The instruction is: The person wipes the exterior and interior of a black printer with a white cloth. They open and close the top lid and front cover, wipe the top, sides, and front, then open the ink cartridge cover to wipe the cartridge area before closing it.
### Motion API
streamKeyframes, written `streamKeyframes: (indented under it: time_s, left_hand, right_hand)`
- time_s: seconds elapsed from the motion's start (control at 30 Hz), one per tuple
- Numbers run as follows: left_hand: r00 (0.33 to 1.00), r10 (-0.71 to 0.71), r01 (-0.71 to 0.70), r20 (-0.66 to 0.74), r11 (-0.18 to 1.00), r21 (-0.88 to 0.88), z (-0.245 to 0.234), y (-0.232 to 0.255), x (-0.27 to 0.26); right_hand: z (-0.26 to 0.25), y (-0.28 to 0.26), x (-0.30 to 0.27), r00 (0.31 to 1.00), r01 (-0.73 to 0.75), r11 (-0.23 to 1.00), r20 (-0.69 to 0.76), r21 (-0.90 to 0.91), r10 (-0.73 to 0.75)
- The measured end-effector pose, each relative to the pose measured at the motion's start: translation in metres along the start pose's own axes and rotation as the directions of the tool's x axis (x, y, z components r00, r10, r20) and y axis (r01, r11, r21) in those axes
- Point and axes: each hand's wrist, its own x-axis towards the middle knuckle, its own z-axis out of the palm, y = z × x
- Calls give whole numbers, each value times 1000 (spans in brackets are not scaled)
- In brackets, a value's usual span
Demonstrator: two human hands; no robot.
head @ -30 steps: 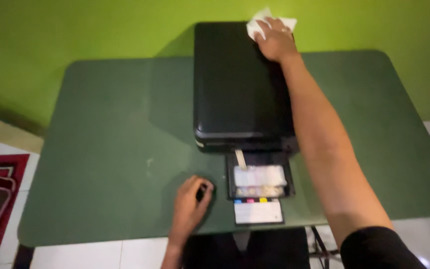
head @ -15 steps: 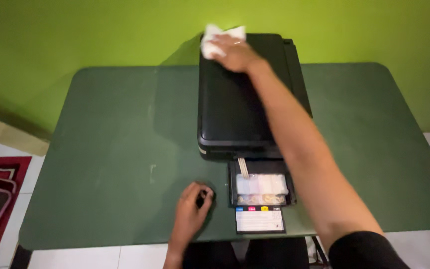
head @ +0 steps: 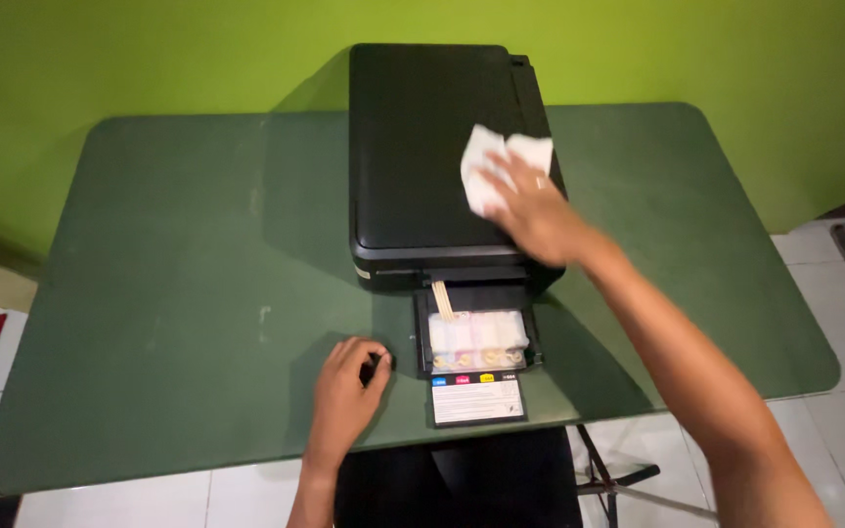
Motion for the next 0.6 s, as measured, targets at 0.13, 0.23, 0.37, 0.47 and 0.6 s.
streamKeyframes:
  time_s: [0.13,0.23,0.37,0.47,0.6]
  left_hand:
    - [1000,25,-25,4,998,50,1,3,1]
    - [999,38,-38,8,998,44,3,3,0]
    - [1000,-5,3,30,999,45,4,0,0]
    - [1000,6,-7,14,999,49,5,-4,1]
    - [999,-37,36,28,999,41,7,-8,4]
  right_hand:
    - [-18,-46,-43,998,-26,999,50,19,25]
    - [-14,-32,-21,999,-36,999,41,29,35]
    - [10,32,67,1000,-1,1000,-18,-9,1]
    - [29,74,139,993,-120,990,13,-67,121]
    - [45,100,200,954,-297,950,20,-98,301]
